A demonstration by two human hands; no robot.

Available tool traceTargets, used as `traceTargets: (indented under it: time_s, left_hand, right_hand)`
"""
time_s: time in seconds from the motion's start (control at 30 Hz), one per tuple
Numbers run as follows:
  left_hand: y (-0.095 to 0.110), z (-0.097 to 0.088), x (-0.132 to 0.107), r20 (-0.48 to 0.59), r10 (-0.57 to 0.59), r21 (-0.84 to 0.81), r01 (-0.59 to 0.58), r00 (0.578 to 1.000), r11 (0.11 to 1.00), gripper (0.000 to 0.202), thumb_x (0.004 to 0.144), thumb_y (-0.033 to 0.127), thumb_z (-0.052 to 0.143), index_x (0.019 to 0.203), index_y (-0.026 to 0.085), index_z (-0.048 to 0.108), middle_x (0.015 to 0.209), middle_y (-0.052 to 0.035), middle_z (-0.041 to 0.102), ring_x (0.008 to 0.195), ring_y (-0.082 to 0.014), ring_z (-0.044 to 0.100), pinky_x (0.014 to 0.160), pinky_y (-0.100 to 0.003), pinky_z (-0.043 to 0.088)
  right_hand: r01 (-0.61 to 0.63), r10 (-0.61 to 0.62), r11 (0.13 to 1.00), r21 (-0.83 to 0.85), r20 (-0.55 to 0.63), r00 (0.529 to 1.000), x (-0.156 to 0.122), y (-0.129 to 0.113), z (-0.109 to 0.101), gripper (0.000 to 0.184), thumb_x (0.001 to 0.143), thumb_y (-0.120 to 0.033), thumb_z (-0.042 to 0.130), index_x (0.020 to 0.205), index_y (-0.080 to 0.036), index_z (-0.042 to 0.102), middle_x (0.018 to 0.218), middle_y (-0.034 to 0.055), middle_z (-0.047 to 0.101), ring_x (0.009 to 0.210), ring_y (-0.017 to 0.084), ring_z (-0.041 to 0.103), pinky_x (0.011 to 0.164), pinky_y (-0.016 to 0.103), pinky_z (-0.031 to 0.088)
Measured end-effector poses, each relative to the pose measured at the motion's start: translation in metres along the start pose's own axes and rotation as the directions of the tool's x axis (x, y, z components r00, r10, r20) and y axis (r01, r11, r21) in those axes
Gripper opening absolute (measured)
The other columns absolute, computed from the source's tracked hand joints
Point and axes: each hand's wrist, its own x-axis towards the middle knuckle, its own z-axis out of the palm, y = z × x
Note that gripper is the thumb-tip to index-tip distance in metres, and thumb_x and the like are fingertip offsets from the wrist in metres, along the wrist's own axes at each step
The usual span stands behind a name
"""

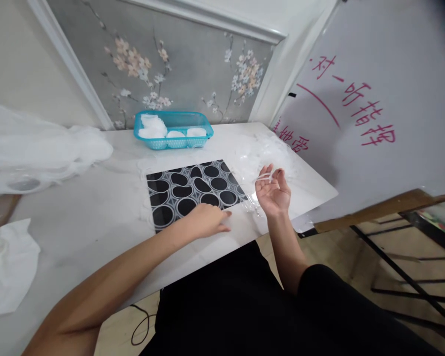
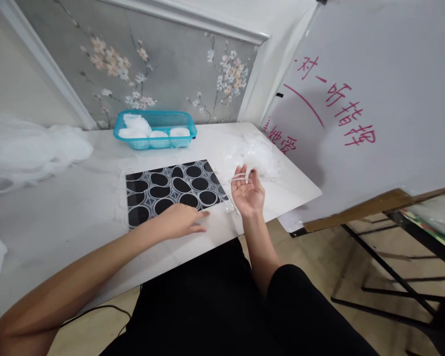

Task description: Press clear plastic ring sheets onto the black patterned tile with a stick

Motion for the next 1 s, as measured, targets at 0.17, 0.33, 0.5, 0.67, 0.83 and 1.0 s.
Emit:
traceTargets:
  time_s: [0.17, 0.33, 0.5, 0.67, 0.83, 1.0]
  left_hand:
    - [0.010, 0.006, -0.002, -0.038, 0.004, 0.092, 0.000, 0.999, 0.996, 0.061, 0.087, 0.059, 0.047, 0.131, 0.018, 0.052, 0.084, -0.0093, 0.072, 0.077, -0.0277, 0.068, 0.062, -0.032, 0.042]
    - [0.011, 0.007, -0.003, -0.036, -0.043, 0.127, 0.047, 0.998, 0.991, 0.072, 0.085, 0.064, 0.045, 0.137, 0.015, 0.044, 0.087, -0.0108, 0.072, 0.078, -0.0281, 0.068, 0.064, -0.033, 0.041]
    - [0.009, 0.009, -0.001, -0.048, -0.058, 0.166, 0.065, 0.997, 0.984, 0.075, 0.085, 0.065, 0.044, 0.137, 0.012, 0.044, 0.087, -0.0115, 0.072, 0.077, -0.0281, 0.067, 0.064, -0.034, 0.040]
    - [0.007, 0.015, 0.000, -0.089, -0.063, 0.196, 0.080, 0.994, 0.977, 0.073, 0.086, 0.065, 0.043, 0.136, 0.011, 0.045, 0.087, -0.0114, 0.071, 0.076, -0.0268, 0.067, 0.063, -0.033, 0.038]
    - [0.005, 0.019, 0.001, -0.111, -0.063, 0.206, 0.085, 0.992, 0.975, 0.073, 0.085, 0.065, 0.044, 0.134, 0.011, 0.047, 0.086, -0.0121, 0.071, 0.074, -0.0261, 0.067, 0.063, -0.032, 0.037]
    - [0.006, 0.015, 0.002, -0.088, -0.076, 0.194, 0.092, 0.993, 0.977, 0.072, 0.085, 0.065, 0.044, 0.134, 0.012, 0.048, 0.086, -0.0121, 0.071, 0.076, -0.0271, 0.067, 0.064, -0.033, 0.037]
  right_hand:
    - [0.163, -0.082, 0.894, -0.417, 0.205, 0.975, -0.001, 0.013, -0.013, 0.010, 0.070, -0.030, 0.075, 0.075, -0.025, 0.068, 0.082, -0.0027, 0.070, 0.077, 0.013, 0.066, 0.069, 0.026, 0.052]
    - [0.230, 0.222, 0.377, -0.897, 0.329, 0.918, -0.007, 0.026, -0.025, 0.020, 0.076, -0.036, 0.068, 0.078, -0.016, 0.073, 0.072, 0.0024, 0.068, 0.052, 0.010, 0.052, 0.049, 0.025, 0.040]
    - [0.274, 0.257, 0.231, -0.934, 0.330, 0.908, -0.011, 0.033, -0.031, 0.021, 0.079, -0.037, 0.064, 0.080, -0.018, 0.072, 0.082, 0.0034, 0.071, 0.064, 0.015, 0.060, 0.057, 0.026, 0.044]
    - [0.290, 0.251, 0.187, -0.939, 0.331, 0.910, -0.012, 0.034, -0.030, 0.017, 0.079, -0.034, 0.064, 0.080, -0.019, 0.072, 0.088, 0.0037, 0.073, 0.079, 0.020, 0.066, 0.069, 0.029, 0.048]
    - [0.314, 0.265, 0.157, -0.936, 0.346, 0.900, -0.014, 0.034, -0.028, 0.019, 0.080, -0.034, 0.062, 0.078, -0.019, 0.073, 0.089, 0.0034, 0.074, 0.079, 0.021, 0.067, 0.069, 0.030, 0.048]
    - [0.316, 0.233, 0.154, -0.936, 0.345, 0.909, -0.013, 0.034, -0.029, 0.021, 0.080, -0.036, 0.062, 0.083, -0.018, 0.073, 0.086, 0.0048, 0.074, 0.078, 0.022, 0.066, 0.068, 0.030, 0.048]
